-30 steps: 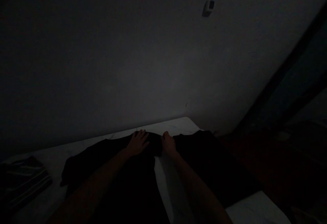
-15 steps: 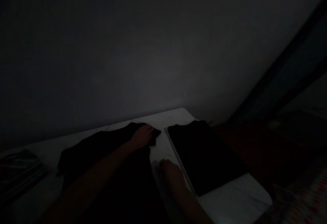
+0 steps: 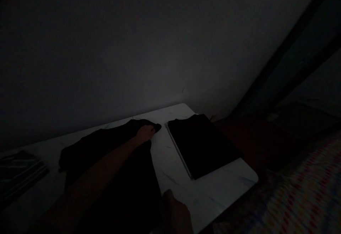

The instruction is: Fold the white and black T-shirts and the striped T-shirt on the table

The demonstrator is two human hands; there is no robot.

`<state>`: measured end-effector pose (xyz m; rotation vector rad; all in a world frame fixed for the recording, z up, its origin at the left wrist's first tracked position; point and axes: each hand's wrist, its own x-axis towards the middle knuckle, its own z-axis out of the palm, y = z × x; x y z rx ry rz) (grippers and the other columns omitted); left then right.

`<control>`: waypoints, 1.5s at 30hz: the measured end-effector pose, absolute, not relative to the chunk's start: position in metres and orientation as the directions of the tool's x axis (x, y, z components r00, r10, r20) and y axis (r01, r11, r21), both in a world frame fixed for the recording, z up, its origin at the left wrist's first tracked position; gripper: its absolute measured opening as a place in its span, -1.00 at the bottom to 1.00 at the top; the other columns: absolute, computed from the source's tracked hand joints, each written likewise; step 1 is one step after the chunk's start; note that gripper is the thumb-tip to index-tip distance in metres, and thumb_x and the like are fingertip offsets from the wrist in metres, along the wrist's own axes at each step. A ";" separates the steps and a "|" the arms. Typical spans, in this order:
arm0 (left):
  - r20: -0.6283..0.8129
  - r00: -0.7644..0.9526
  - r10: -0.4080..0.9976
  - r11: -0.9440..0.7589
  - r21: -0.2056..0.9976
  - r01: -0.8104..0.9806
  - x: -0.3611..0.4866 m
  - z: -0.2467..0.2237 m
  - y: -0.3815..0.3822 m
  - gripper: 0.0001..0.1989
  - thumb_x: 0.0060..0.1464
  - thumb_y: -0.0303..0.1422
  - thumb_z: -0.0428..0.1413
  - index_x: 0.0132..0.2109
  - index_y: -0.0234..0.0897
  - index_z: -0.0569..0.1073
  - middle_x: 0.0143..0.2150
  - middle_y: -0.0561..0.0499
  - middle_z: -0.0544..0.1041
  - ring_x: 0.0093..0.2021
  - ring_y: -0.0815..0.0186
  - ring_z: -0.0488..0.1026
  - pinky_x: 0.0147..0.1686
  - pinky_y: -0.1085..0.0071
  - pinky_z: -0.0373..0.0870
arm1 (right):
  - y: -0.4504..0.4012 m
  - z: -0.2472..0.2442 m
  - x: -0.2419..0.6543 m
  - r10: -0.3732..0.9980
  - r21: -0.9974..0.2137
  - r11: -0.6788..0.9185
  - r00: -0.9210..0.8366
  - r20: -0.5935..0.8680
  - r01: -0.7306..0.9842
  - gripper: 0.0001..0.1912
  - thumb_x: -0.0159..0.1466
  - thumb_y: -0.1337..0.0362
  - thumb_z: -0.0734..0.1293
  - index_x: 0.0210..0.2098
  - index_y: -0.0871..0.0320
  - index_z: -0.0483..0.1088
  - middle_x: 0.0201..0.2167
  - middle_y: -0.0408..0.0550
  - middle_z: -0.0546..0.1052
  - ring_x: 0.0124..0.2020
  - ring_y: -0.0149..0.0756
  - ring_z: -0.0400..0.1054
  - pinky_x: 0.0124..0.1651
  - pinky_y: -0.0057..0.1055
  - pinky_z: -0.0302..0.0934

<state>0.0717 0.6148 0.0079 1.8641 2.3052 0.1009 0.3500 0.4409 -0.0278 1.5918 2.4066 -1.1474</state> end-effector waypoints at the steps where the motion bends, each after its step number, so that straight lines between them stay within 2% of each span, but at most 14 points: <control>1: -0.075 -0.234 0.969 0.243 0.173 0.954 0.072 0.009 0.616 -0.59 0.37 -0.27 -0.17 -0.07 -0.31 0.55 -0.04 -0.26 0.62 -0.02 0.08 0.58 -0.07 0.25 0.46 | 0.437 -0.032 0.350 0.780 -0.571 0.182 -0.471 -0.412 0.801 -0.85 0.40 0.16 0.19 -0.14 0.00 0.35 -0.35 -0.09 0.65 -0.31 -0.21 0.57 -0.38 -0.46 0.20; 6: -0.018 -0.345 0.939 0.340 0.227 0.913 0.078 0.007 0.619 -0.60 0.40 -0.31 -0.21 -0.03 -0.34 0.50 -0.05 -0.25 0.62 -0.04 0.16 0.59 -0.09 0.34 0.44 | 0.420 -0.062 0.359 0.816 -0.616 0.202 -0.478 -0.323 0.761 -0.76 0.36 0.12 0.24 0.01 -0.06 0.33 -0.41 -0.13 0.65 -0.38 -0.16 0.58 -0.39 -0.43 0.20; 11: 0.002 -0.373 0.928 0.359 0.269 0.894 0.086 0.000 0.619 -0.63 0.40 -0.31 -0.18 -0.02 -0.34 0.49 -0.06 -0.24 0.62 -0.06 0.16 0.59 -0.10 0.33 0.44 | 0.416 -0.070 0.366 0.806 -0.597 0.180 -0.465 -0.366 0.782 -0.66 0.38 0.06 0.17 0.10 -0.09 0.31 -0.44 -0.10 0.65 -0.39 -0.12 0.58 -0.42 -0.39 0.22; 14: 0.002 -0.367 0.930 0.350 0.297 0.888 0.088 -0.003 0.619 -0.64 0.39 -0.31 -0.17 -0.01 -0.35 0.49 -0.07 -0.25 0.62 -0.06 0.15 0.59 -0.09 0.31 0.44 | 0.420 -0.061 0.366 0.794 -0.560 0.177 -0.454 -0.405 0.809 -0.64 0.39 0.06 0.17 0.14 -0.07 0.30 -0.41 -0.08 0.66 -0.36 -0.12 0.59 -0.42 -0.40 0.21; 18: 0.013 -0.285 0.959 0.261 0.357 0.897 0.089 0.002 0.612 -0.68 0.36 -0.25 -0.07 -0.01 -0.30 0.51 -0.06 -0.18 0.63 -0.03 0.16 0.57 -0.06 0.33 0.44 | 0.430 -0.035 0.364 0.806 -0.462 0.222 -0.428 -0.410 0.859 -0.64 0.41 0.19 0.17 0.18 -0.01 0.29 -0.30 -0.01 0.68 -0.24 -0.10 0.60 -0.36 -0.39 0.21; 20: 0.038 -0.236 0.971 0.204 0.385 0.900 0.088 0.009 0.596 -0.69 0.34 -0.23 -0.02 0.05 -0.29 0.48 0.00 -0.14 0.61 0.00 0.19 0.55 -0.01 0.35 0.43 | 0.432 -0.021 0.362 0.803 -0.408 0.246 -0.420 -0.422 0.879 -0.65 0.42 0.23 0.16 0.17 0.00 0.30 -0.26 0.01 0.68 -0.20 -0.10 0.59 -0.34 -0.39 0.20; 24: 0.060 -0.144 0.988 0.105 0.422 0.900 0.076 0.020 0.520 -0.64 0.31 -0.26 0.01 0.18 -0.23 0.41 0.12 -0.09 0.53 0.04 0.23 0.51 0.10 0.32 0.40 | 0.430 -0.004 0.360 0.789 -0.337 0.305 -0.434 -0.435 0.891 -0.70 0.45 0.22 0.15 0.12 -0.03 0.34 -0.23 0.00 0.67 -0.19 -0.12 0.59 -0.34 -0.40 0.16; 28: -0.019 -0.013 1.000 0.019 0.416 0.909 0.056 0.017 0.394 -0.65 0.30 -0.22 -0.01 0.15 -0.15 0.45 0.08 -0.03 0.55 0.06 0.23 0.50 0.13 0.28 0.40 | 0.426 -0.006 0.363 0.787 -0.286 0.385 -0.474 -0.394 0.878 -0.68 0.47 0.14 0.14 0.15 -0.01 0.33 -0.22 0.01 0.66 -0.18 -0.07 0.58 -0.33 -0.36 0.17; 31: -0.023 -0.103 0.994 0.104 0.376 0.921 0.046 0.004 0.289 -0.67 0.30 -0.16 0.00 0.12 -0.07 0.46 0.08 -0.01 0.54 0.06 0.22 0.50 0.09 0.27 0.44 | 0.425 -0.012 0.370 0.794 -0.263 0.419 -0.491 -0.358 0.869 -0.65 0.46 0.06 0.16 0.15 -0.03 0.35 -0.18 0.02 0.66 -0.20 -0.06 0.58 -0.33 -0.33 0.20; 34: 0.119 -0.250 0.961 0.210 0.279 0.937 0.041 -0.015 0.195 -0.58 0.22 -0.06 0.10 0.15 -0.08 0.45 0.12 -0.09 0.52 0.11 0.11 0.47 0.08 0.17 0.46 | 0.429 -0.019 0.380 0.807 -0.264 0.458 -0.522 -0.277 0.848 -0.62 0.44 0.04 0.17 0.16 -0.04 0.38 -0.09 0.03 0.62 -0.26 -0.10 0.57 -0.35 -0.33 0.25; 38: 0.264 -0.353 0.898 0.313 0.183 0.932 0.041 -0.044 0.114 -0.45 0.10 -0.06 0.23 0.19 -0.12 0.43 0.17 -0.17 0.49 0.16 0.00 0.44 0.09 0.08 0.46 | 0.443 -0.029 0.396 0.724 -0.361 0.593 -0.673 -0.153 0.720 -0.56 0.31 0.15 0.29 0.17 -0.02 0.42 0.03 0.05 0.54 -0.24 -0.16 0.56 -0.34 -0.35 0.36; 41: 0.280 -0.422 0.862 0.369 0.223 0.902 0.047 -0.058 0.092 -0.52 0.10 -0.11 0.24 0.14 -0.11 0.48 0.15 -0.16 0.51 0.15 0.04 0.46 0.08 0.11 0.48 | 0.454 -0.034 0.402 0.641 -0.426 0.658 -0.759 -0.117 0.621 -0.58 0.22 0.20 0.32 0.07 -0.04 0.51 0.07 0.02 0.51 -0.27 -0.20 0.57 -0.34 -0.36 0.41; 43: 0.282 -0.463 0.840 0.392 0.274 0.878 0.051 -0.063 0.090 -0.64 0.16 -0.15 0.20 0.08 -0.10 0.52 0.14 -0.13 0.52 0.15 0.08 0.45 0.08 0.13 0.49 | 0.459 -0.037 0.404 0.592 -0.460 0.678 -0.797 -0.121 0.573 -0.65 0.24 0.23 0.27 -0.03 -0.07 0.56 0.04 -0.02 0.53 -0.29 -0.25 0.57 -0.32 -0.38 0.43; 45: 0.288 -0.487 0.824 0.399 0.314 0.861 0.054 -0.064 0.093 -0.76 0.25 -0.21 0.10 0.00 -0.12 0.54 0.10 -0.11 0.53 0.13 0.13 0.46 0.08 0.16 0.50 | 0.462 -0.038 0.406 0.554 -0.479 0.698 -0.825 -0.108 0.532 -0.61 0.25 0.31 0.19 -0.08 -0.08 0.58 0.02 -0.06 0.55 -0.29 -0.30 0.57 -0.29 -0.43 0.44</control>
